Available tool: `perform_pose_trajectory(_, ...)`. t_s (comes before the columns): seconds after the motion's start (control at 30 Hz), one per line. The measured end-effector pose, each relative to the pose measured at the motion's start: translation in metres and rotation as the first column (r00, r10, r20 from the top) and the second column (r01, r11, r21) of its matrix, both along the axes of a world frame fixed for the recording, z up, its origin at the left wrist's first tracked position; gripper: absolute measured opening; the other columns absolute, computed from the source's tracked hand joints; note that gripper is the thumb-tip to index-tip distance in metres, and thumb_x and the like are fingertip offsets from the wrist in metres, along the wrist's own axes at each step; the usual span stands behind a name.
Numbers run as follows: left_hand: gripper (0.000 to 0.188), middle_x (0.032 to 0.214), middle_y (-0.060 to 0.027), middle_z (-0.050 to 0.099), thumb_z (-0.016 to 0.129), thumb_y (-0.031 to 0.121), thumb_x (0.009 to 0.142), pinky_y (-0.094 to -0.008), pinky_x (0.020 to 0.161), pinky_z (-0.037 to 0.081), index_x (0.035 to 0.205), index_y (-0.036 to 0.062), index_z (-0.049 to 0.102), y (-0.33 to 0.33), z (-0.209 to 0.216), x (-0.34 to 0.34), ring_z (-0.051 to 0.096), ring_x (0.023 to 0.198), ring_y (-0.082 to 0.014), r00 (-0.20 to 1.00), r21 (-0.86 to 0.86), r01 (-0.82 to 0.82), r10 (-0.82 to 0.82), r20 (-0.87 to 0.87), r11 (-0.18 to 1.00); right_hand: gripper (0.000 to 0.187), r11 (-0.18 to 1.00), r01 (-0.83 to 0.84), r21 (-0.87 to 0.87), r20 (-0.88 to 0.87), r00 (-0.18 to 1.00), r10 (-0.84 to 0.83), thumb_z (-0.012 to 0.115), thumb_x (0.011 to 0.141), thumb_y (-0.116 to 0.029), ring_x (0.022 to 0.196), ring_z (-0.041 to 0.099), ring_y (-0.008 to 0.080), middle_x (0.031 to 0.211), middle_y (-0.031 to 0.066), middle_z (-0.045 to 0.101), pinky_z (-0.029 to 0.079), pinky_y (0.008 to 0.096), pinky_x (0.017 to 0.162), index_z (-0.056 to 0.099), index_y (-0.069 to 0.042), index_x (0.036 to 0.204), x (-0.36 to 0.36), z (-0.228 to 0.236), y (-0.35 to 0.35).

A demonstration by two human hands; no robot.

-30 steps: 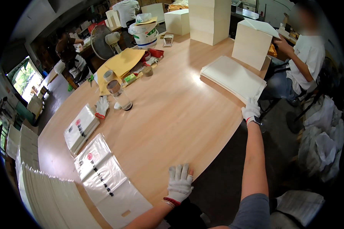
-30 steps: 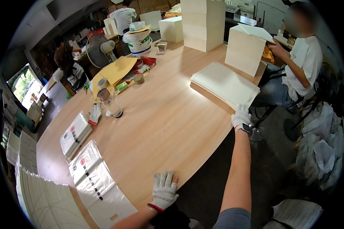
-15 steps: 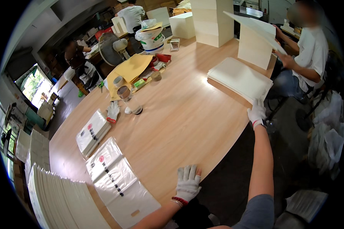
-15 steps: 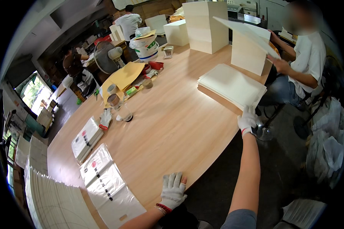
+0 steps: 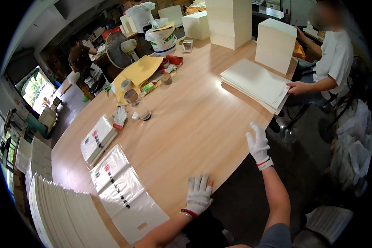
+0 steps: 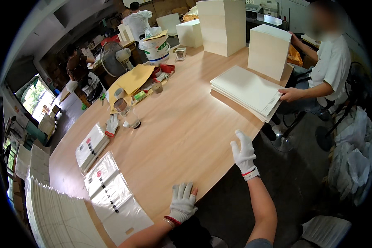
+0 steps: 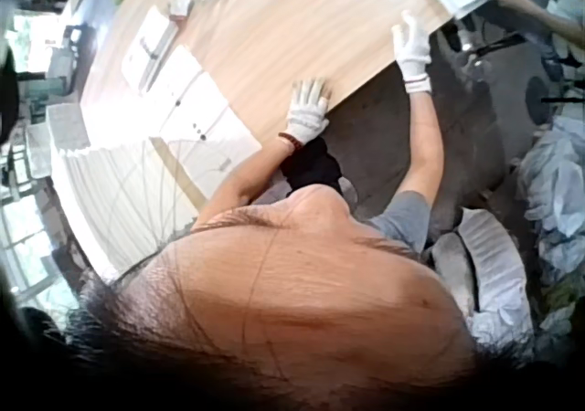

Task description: The person repeatedly takes stacks of white paper documents, places them into clear plastic sleeves, and stacks the packaged items on the table. The person wears white gloves and works at a large wooden table in a workshop setting.

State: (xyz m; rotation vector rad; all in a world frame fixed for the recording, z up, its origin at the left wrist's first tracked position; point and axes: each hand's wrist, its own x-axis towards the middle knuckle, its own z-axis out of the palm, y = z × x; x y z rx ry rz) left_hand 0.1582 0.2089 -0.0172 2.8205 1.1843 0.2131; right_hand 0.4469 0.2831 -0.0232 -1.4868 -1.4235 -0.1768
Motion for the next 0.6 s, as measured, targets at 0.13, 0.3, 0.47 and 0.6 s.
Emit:
perform_pose_trajectory(0.13, 0.075, 0.127, -0.016, 0.042, 0.075, 0.034, 0.055, -0.0547, 0.101, 0.024, 0.12, 0.005, 0.05, 0.001, -0.005, 0.0, 0.036, 0.121, -0.034, 1.0, -0.009, -0.004, 0.004, 0.018, 1.0, 0.037, 0.999, -0.04, 0.003, -0.311, 0.95, 0.039, 0.061, 0.081, -0.006, 0.107, 0.056, 0.0314, 0.117, 0.0189, 0.055, 0.044, 0.0364, 0.091, 0.051, 0.002, 0.116, 0.016, -0.001, 0.009)
perform_pose_trajectory(0.3, 0.073, 0.124, -0.0142, 0.044, 0.075, 0.034, 0.054, -0.0536, 0.098, 0.027, 0.117, 0.0055, 0.051, 0.004, -0.008, -0.004, 0.038, 0.118, -0.0323, 0.999, -0.015, 0.003, -0.002, 0.053, 1.0, 0.035, 0.996, -0.029, -0.086, -0.37, 0.929, -0.005, 0.057, 0.085, -0.008, 0.11, 0.053, 0.0245, 0.121, 0.017, 0.054, 0.042, 0.0329, 0.094, 0.05, 0.003, 0.117, 0.043, 0.01, 0.012)
perform_pose_trajectory(0.47, 0.071, 0.124, -0.0136, 0.043, 0.075, 0.033, 0.054, -0.0525, 0.097, 0.028, 0.115, 0.0057, 0.053, 0.005, -0.001, -0.006, 0.038, 0.117, -0.0313, 0.997, -0.015, 0.017, -0.016, 0.071, 1.0, 0.033, 0.991, 0.052, -0.12, -0.345, 0.934, -0.09, 0.057, 0.087, -0.017, 0.103, 0.055, 0.0217, 0.111, 0.0135, 0.058, 0.042, 0.032, 0.091, 0.052, 0.002, 0.113, 0.082, 0.007, 0.027)
perform_pose_trajectory(0.6, 0.068, 0.124, -0.0138, 0.045, 0.073, 0.033, 0.057, -0.0526, 0.097, 0.028, 0.115, 0.0051, 0.054, 0.004, 0.001, -0.011, 0.038, 0.117, -0.0312, 0.994, -0.051, 0.007, -0.001, 0.111, 0.999, 0.032, 0.982, 0.095, -0.163, -0.292, 0.946, -0.14, 0.057, 0.087, -0.016, 0.101, 0.056, 0.022, 0.11, 0.0126, 0.059, 0.043, 0.0322, 0.09, 0.052, 0.001, 0.114, 0.076, 0.027, 0.037)
